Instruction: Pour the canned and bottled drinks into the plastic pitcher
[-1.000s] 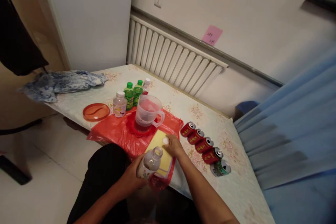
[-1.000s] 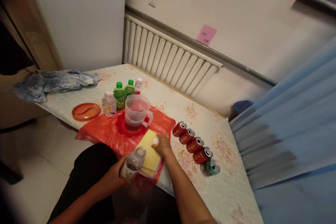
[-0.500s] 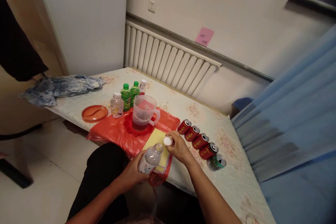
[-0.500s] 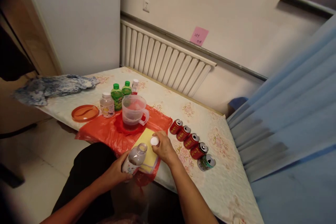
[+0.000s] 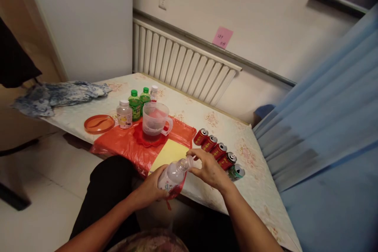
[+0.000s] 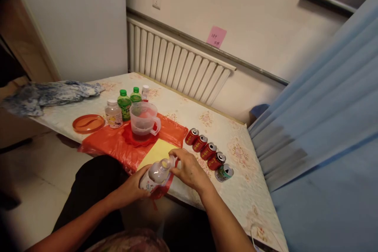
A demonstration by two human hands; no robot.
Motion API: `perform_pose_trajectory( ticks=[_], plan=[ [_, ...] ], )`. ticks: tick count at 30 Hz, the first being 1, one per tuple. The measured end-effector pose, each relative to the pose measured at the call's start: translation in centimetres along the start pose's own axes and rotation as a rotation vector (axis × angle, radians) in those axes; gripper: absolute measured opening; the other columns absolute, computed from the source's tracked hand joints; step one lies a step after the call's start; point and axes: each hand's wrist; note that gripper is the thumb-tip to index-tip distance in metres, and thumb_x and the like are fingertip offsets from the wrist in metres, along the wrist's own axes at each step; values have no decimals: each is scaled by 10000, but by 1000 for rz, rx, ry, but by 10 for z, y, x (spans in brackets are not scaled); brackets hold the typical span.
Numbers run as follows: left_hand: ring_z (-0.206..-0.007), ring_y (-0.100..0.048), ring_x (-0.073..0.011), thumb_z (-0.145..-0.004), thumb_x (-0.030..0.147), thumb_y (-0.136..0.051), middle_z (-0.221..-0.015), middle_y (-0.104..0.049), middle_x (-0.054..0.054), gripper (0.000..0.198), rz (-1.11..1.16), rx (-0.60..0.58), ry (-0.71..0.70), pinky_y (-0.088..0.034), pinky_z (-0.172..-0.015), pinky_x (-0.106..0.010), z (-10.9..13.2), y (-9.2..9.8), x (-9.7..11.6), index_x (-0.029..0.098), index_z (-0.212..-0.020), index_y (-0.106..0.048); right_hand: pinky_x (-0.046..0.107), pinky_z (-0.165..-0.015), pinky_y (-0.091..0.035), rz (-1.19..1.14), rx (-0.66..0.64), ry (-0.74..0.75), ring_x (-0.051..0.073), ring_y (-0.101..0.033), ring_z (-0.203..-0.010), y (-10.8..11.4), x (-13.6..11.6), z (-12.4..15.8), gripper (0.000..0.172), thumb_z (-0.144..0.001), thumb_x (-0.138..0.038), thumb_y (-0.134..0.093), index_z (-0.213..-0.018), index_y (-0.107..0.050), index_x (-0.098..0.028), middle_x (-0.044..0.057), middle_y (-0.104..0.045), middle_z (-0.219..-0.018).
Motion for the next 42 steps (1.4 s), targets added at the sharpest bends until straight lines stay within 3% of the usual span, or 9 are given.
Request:
perform_pose_trajectory(
  ticks=[6, 16, 22, 32, 35, 38, 42],
  plan=[
    [-1091, -564, -254, -555, 125, -625, -1205, -617, -50, 731, -8, -43, -33, -475, -914, -327, 1, -5, 16, 182, -1269, -479, 284, -778, -483, -74, -69, -13, 164, -619, -832, 6, -6, 6, 251, -792, -155, -719, -1028, -646, -194, 25, -674, -958],
    [-1052, -586, -267, -572, 132, -645, -1177, -625, -48, 725, -51, -40, -10, -514, -861, -349, -2, -9, 11, 198, -1279, -493, 312, -877, -480, -61, -78, 55, 191, -638, -980, 10, -11, 8, 244, -844, -136, -660, -1075, -684, -214, 49, -700, -1042],
    [-1083, -569, -267, -558, 114, -645, -1190, -618, -53, 720, -50, -32, -36, -490, -923, -372, -2, -11, 13, 195, -1260, -505, 340, -891, -488, -37, -78, 44, 203, -647, -990, 9, -10, 7, 259, -852, -159, -658, -1103, -693, -213, 63, -711, -1056],
    [-1084, -578, -268, -568, 134, -674, -1217, -619, -54, 726, -12, -21, -63, -477, -938, -364, -4, -13, 12, 197, -1271, -502, 288, -715, -453, 98, -42, -14, 184, -613, -790, 6, -13, 5, 195, -869, -337, -679, -977, -700, -177, 50, -685, -859],
    [-1100, -576, -265, -578, 138, -662, -1232, -618, -59, 738, -1, -24, -69, -481, -937, -359, -7, -10, 13, 202, -1291, -483, 314, -742, -469, 47, 16, -20, 191, -612, -804, 7, -8, 6, 307, -867, -363, -676, -1103, -666, -168, 64, -684, -908],
    [-1202, -523, -282, -586, 152, -684, -1314, -578, -76, 772, 7, -1, -103, -419, -1029, -390, -12, -8, 12, 200, -1322, -457, 347, -799, -500, -123, 110, -85, 209, -626, -911, 6, 4, 9, 551, -811, -361, -728, -1302, -550, -185, 88, -676, -1066],
    [-1247, -494, -307, -568, 153, -727, -1340, -564, -99, 818, -10, 57, -98, -372, -1073, -432, -19, -8, 15, 190, -1337, -450, 346, -804, -530, -348, 192, -241, 217, -640, -981, -15, 20, 19, 720, -687, -300, -804, -1336, -507, -207, 85, -660, -1157]
  ],
)
Point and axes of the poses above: each hand's wrist, its own z-axis away from the middle knuckle, its own y-axis out of the back of the hand, x = y × z
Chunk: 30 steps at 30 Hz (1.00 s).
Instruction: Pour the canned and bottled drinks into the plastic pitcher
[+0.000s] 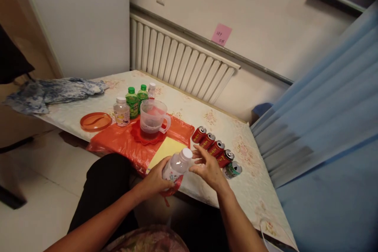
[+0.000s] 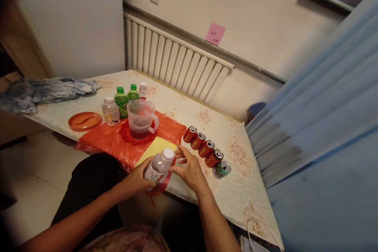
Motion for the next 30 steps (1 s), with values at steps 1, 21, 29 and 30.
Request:
perform_pose_trajectory(
  ticks=[1, 21, 29, 30],
  plan=[
    [-1242, -500, -307, -571, 155, -731, -1335, -569, -98, 816, 1, 5, -2, -380, -1067, -435, -2, -1, 1, 193, -1337, -451, 343, -800, -535, -42, -1, -30, 218, -646, -981, -7, 6, 3, 715, -674, -279, -807, -1324, -517, -208, 81, -665, -1155],
    [-1252, -514, -271, -647, 194, -700, -1408, -517, -96, 859, -17, -231, -82, -413, -1055, -389, -32, -29, -15, 201, -1434, -356, 326, -727, -584, -209, 264, -273, 217, -700, -822, -35, 49, 28, 460, -600, -186, -727, -1047, -620, -184, 44, -719, -955],
    [-1062, -547, -270, -907, 286, -460, -1069, -623, -122, 246, -641, 79, -142, -420, -983, -431, -77, -6, -74, 154, -1062, -598, 341, -715, -576, -18, 556, -289, 221, -696, -776, -2, 92, 17, 425, -617, -306, -744, -995, -615, -163, 81, -719, -919],
    [-1044, -536, -273, -911, 272, -449, -1036, -617, -120, 218, -679, 89, -151, -409, -977, -432, -82, -3, -78, 156, -1013, -604, 344, -712, -575, 4, 583, -295, 223, -695, -775, -1, 100, 13, 436, -619, -314, -739, -1008, -615, -160, 79, -719, -907]
  ],
)
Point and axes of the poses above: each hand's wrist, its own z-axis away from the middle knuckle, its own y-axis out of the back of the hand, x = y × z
